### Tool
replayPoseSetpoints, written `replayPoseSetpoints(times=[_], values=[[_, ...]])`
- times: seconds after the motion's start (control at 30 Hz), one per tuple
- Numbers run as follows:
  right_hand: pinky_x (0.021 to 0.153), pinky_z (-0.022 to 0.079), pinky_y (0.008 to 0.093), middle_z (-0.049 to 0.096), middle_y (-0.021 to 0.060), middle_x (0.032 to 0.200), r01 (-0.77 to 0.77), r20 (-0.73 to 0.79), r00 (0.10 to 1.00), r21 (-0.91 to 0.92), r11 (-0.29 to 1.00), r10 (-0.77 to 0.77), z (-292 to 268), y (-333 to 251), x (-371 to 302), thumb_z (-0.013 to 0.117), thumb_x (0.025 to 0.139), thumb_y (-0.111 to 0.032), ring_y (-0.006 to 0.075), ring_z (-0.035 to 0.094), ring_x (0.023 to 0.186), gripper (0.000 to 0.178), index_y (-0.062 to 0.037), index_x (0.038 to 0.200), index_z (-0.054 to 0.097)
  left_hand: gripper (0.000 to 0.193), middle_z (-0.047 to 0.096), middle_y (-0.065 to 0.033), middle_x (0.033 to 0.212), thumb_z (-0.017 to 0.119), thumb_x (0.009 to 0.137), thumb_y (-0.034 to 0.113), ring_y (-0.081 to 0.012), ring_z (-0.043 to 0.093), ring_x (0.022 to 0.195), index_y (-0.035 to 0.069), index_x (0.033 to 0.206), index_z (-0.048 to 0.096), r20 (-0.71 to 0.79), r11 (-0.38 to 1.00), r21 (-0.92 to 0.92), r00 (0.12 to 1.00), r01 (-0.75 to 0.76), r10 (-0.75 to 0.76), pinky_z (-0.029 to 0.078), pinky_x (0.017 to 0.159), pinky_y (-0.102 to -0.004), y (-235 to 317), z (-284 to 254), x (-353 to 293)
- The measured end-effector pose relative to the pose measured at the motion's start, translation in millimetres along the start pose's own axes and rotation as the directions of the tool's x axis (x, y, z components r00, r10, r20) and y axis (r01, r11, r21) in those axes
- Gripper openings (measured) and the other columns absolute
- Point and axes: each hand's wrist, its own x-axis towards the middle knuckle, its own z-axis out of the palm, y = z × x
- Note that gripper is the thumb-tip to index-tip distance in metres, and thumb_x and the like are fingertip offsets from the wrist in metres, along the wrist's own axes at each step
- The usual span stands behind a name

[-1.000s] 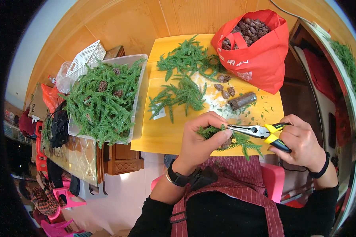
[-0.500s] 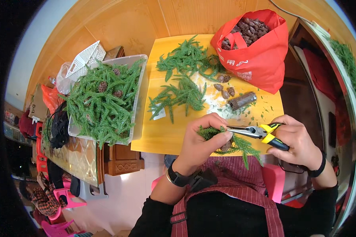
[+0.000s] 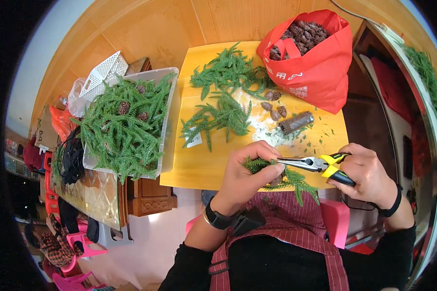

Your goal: Trim and organize green plant branches using pliers at a workbench.

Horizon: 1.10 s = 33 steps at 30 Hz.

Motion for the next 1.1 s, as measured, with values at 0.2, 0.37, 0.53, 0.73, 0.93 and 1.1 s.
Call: replayPoseSetpoints(times=[0.2,0.37,0.53,0.73,0.93,1.1], values=[[0.071,0.046,0.0380,0.055,0.0106,0.066,-0.053,0.115,0.993,0.268,0.962,0.023,-1,9,-2,0.070,0.069,-0.023,0.0321,0.056,0.078,0.025,-0.0010,0.069,0.057,0.016,0.057,-0.0069,0.082,0.064,0.072,-0.006,-0.0100,0.055,0.073,0.000,0.085,0.057,0.053,0.960,0.200,0.981,-0.195,0.189,0.045,0.063,-0.0223,5,1,0],[0.076,0.045,0.0391,0.058,0.0113,0.073,-0.073,0.097,0.994,0.276,0.958,0.048,-2,12,-4,0.069,0.071,-0.026,0.0333,0.055,0.091,0.028,0.0003,0.076,0.061,0.022,0.058,-0.0042,0.084,0.067,0.070,-0.005,-0.0081,0.055,0.077,0.001,0.089,0.057,-0.023,0.973,0.214,0.996,-0.084,0.091,0.045,0.068,-0.0219,13,5,-3],[0.077,0.044,0.0395,0.059,0.0097,0.076,-0.039,0.058,0.998,0.220,0.975,0.027,3,13,-5,0.071,0.068,-0.023,0.0321,0.055,0.092,0.025,-0.0013,0.076,0.061,0.022,0.058,-0.0036,0.085,0.068,0.070,-0.005,-0.0083,0.055,0.077,0.002,0.089,0.057,0.025,0.939,0.286,0.981,-0.192,0.193,0.045,0.068,-0.0217,8,1,-2],[0.075,0.044,0.0387,0.058,0.0095,0.075,-0.010,0.043,0.999,0.153,0.988,0.003,5,15,-4,0.072,0.066,-0.023,0.0311,0.055,0.087,0.026,-0.0017,0.074,0.060,0.023,0.058,-0.0053,0.086,0.068,0.069,-0.007,-0.0101,0.055,0.080,0.002,0.088,0.058,0.036,0.960,0.195,0.979,-0.202,0.199,0.045,0.070,-0.0226,6,-1,-3],[0.071,0.047,0.0359,0.057,0.0087,0.068,-0.006,0.002,1.000,0.058,0.998,0.006,2,7,0,0.073,0.064,-0.019,0.0298,0.056,0.080,0.025,-0.0029,0.065,0.054,0.022,0.058,-0.0067,0.083,0.069,0.066,-0.008,-0.0148,0.056,0.080,0.001,0.084,0.058,0.051,0.914,0.264,0.951,-0.308,0.306,0.045,0.071,-0.0261,1,-1,-1],[0.066,0.047,0.0354,0.056,0.0092,0.067,0.048,-0.024,0.999,-0.047,0.998,-0.049,0,7,0,0.073,0.062,-0.019,0.0299,0.056,0.078,0.025,-0.0011,0.069,0.057,0.022,0.059,-0.0070,0.081,0.070,0.065,-0.008,-0.0160,0.057,0.080,0.001,0.082,0.058,0.046,0.906,0.289,0.950,-0.310,0.310,0.045,0.072,-0.0272,2,-1,-1]])
